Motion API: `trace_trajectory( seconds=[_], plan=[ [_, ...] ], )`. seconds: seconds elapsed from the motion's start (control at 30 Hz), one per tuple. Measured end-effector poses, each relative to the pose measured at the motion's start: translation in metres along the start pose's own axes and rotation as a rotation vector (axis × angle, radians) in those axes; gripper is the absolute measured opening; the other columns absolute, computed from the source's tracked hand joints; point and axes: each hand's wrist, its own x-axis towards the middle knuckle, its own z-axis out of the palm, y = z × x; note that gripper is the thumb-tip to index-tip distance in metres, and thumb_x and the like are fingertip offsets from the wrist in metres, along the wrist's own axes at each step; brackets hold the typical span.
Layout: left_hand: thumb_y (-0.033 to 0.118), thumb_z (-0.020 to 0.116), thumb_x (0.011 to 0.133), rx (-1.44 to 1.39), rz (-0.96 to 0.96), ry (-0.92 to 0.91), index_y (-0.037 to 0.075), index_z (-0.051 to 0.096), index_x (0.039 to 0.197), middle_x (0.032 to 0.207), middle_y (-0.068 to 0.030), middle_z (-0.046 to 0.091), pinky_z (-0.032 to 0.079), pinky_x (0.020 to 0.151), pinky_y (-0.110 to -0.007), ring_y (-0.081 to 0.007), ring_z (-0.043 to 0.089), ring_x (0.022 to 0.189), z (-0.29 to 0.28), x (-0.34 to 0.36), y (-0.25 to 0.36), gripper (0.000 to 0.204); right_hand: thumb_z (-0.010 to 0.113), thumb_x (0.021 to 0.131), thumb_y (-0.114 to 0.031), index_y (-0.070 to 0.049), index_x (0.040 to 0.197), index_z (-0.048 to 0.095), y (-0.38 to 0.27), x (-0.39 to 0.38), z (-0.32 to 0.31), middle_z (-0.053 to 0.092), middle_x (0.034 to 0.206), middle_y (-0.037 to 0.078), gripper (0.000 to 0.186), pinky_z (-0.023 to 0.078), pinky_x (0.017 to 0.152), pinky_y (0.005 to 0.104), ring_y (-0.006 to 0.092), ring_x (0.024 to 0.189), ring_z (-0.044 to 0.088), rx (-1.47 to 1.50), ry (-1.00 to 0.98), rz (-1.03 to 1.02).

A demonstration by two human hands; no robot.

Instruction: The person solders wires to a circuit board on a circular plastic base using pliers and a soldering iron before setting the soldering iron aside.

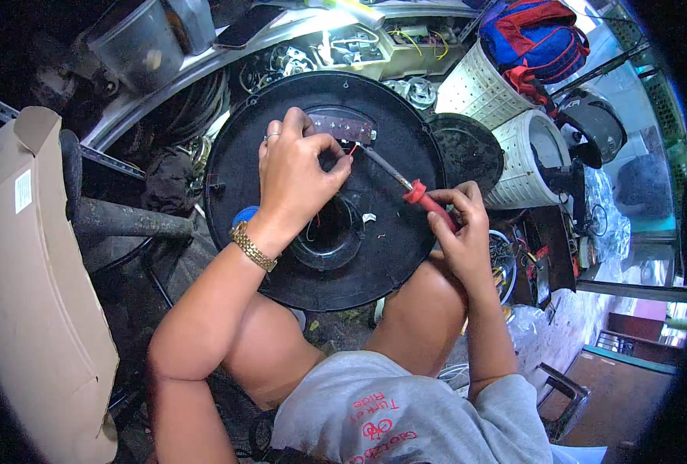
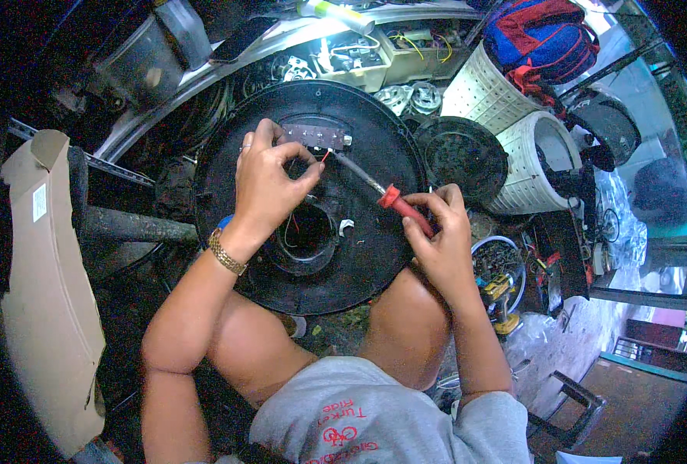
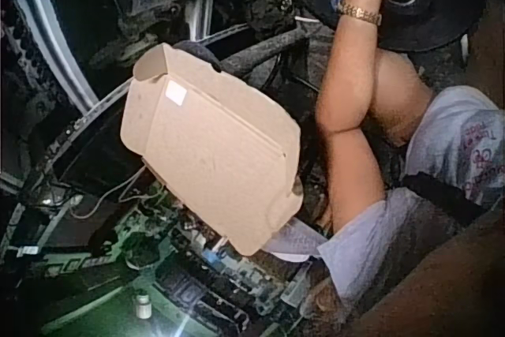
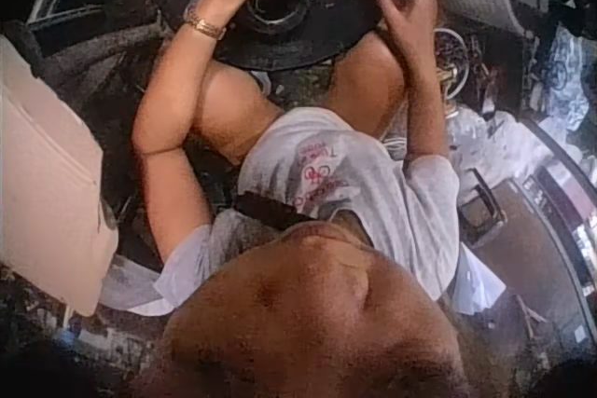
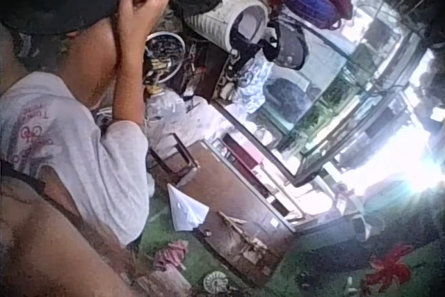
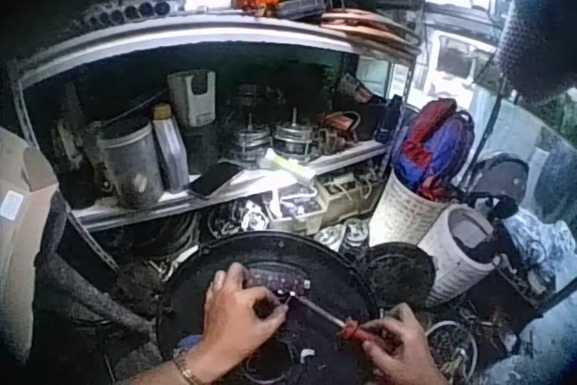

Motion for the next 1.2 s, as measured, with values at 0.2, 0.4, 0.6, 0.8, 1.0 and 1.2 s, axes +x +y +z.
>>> trace_trajectory(
  seconds=[0.2,0.4,0.6,0.8,1.0,1.2],
  plan=[
    [0.023,0.085,0.069,-0.005,-0.007,-0.008,0.011,0.076,0.076,0.091,-0.0108,0.053,0.048,0.078,-0.043,-0.0312,0.054,0.092,0.0004,0.0003,0.0005,0.016,0.071,0.076,-0.007,0.001,0.099,0.07,0.0035,-0.0018,-0.0014,0.051,0.093,0.013,0.024,0.046,0.082,0.0381,0.0279,0.09,0.056,-0.001,0.015,-0.008],
    [0.023,0.085,0.069,0.003,-0.004,-0.002,0.011,0.077,0.077,0.091,-0.0108,0.053,0.048,0.077,-0.044,-0.0312,0.054,0.092,-0.0003,0.0012,0.0032,0.016,0.071,0.077,-0.008,0.0,0.1,0.071,0.0012,-0.0018,-0.0025,0.052,0.093,0.013,0.025,0.046,0.079,0.0373,0.0275,0.086,0.056,-0.023,0.043,-0.055],
    [0.023,0.085,0.068,0.002,0.001,-0.004,0.011,0.077,0.077,0.092,-0.0114,0.055,0.049,0.077,-0.044,-0.0316,0.055,0.091,0.0005,0.0003,-0.0006,0.017,0.071,0.078,-0.008,0.0,0.101,0.071,-0.0032,-0.0008,-0.0001,0.052,0.092,0.014,0.025,0.046,0.077,0.0372,0.0279,0.085,0.056,-0.024,0.021,-0.022],
    [0.023,0.085,0.068,-0.003,0.004,0.003,0.011,0.077,0.077,0.092,-0.011,0.055,0.049,0.077,-0.044,-0.0314,0.055,0.091,-0.0003,0.0012,0.0009,0.017,0.071,0.078,-0.008,0.0,0.101,0.071,0.0015,-0.0007,0.0009,0.052,0.092,0.014,0.024,0.046,0.077,0.037,0.0275,0.085,0.056,-0.027,0.04,-0.053],
    [0.024,0.084,0.068,0.011,0.0,0.006,0.011,0.077,0.077,0.092,-0.011,0.054,0.049,0.077,-0.044,-0.0312,0.055,0.091,0.0005,-0.0002,-0.0005,0.018,0.071,0.078,-0.006,0.0,0.1,0.071,-0.0009,0.0001,0.0031,0.052,0.092,0.014,0.023,0.046,0.077,0.0369,0.0277,0.085,0.056,-0.014,0.038,-0.016],
    [0.024,0.084,0.069,0.0,0.002,0.008,0.011,0.077,0.076,0.092,-0.0108,0.054,0.048,0.077,-0.043,-0.0311,0.054,0.091,0.0,0.0004,0.0004,0.017,0.071,0.078,-0.006,0.001,0.1,0.071,-0.0036,-0.0005,0.001,0.052,0.092,0.014,0.023,0.046,0.078,0.0376,0.0279,0.085,0.056,-0.012,0.033,-0.015]
  ],
)
